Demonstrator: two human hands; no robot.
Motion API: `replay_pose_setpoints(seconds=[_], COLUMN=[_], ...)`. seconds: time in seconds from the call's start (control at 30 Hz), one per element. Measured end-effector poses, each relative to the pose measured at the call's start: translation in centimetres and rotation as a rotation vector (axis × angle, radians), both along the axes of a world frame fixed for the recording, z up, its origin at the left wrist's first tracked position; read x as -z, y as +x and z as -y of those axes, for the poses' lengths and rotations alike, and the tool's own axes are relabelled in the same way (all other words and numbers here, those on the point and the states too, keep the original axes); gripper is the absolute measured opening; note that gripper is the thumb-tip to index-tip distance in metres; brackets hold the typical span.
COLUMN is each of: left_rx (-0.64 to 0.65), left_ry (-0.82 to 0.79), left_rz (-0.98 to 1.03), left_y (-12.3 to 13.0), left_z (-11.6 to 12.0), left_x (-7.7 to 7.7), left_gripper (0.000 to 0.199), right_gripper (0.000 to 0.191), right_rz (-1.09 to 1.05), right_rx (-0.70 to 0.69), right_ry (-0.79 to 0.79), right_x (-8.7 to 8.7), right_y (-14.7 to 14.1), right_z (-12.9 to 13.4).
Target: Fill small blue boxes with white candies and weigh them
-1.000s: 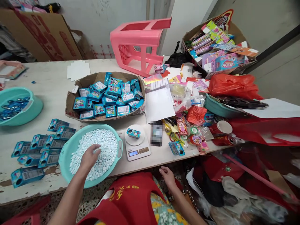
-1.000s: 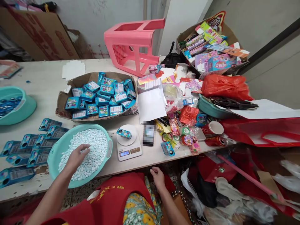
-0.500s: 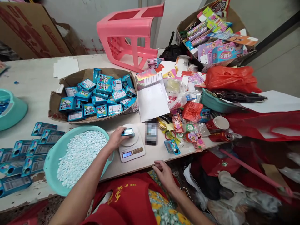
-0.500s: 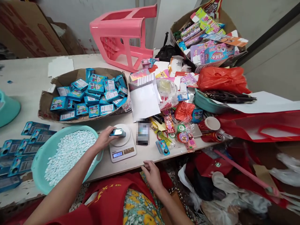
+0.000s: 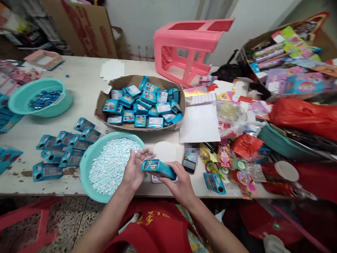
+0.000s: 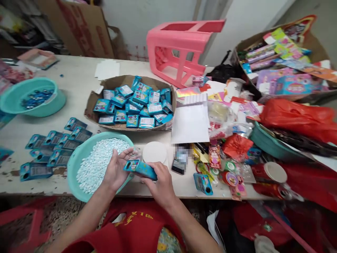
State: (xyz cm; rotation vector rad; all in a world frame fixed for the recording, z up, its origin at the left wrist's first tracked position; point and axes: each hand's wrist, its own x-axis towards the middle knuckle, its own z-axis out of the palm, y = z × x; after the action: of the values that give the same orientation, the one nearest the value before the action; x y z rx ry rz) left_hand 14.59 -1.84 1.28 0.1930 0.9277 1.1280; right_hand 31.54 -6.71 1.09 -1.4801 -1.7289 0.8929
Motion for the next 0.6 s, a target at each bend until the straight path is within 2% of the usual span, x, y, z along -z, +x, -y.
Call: replay_pose_setpoints(seconds=[0.1,0.2,0.33,0.43,0.6], left_rx=[-0.141,-0.219,-0.328,-0.328,-0.275], left_ry=[-0.096,-0.193,-0.19,-0.217,-0.134], left_rz=[0.114,0.174,0.206,0.162,0.1], left_y=[-2.2,-3.3,-3.8,-4.2,-4.9], left_z=[-0.6,-1.0,-1.2,-1.2,-1.5], left_x=[0.0,0.9,2.1,2.1,1.1], left_gripper=[0.05,0.039,0.026,0.015,0.008], right_gripper=[0.031,0.031,0.031,0.03,0.029], right_rz=[0.089,0.145,0.153,0.109,-0.113], right_rx=[-0.04,-0.077,-0.105,-0.06,-0.003], right_ry=[0.075,0.081,0.059,0.011,-0.087], right_x=[-0.9,-0.2,1.2,1.7,1.6], right_y=[-2.1,-3.9,-4.8,-5.1,-5.4], right_z=[-1.1,-2.1,-2.7,-2.8,-2.7])
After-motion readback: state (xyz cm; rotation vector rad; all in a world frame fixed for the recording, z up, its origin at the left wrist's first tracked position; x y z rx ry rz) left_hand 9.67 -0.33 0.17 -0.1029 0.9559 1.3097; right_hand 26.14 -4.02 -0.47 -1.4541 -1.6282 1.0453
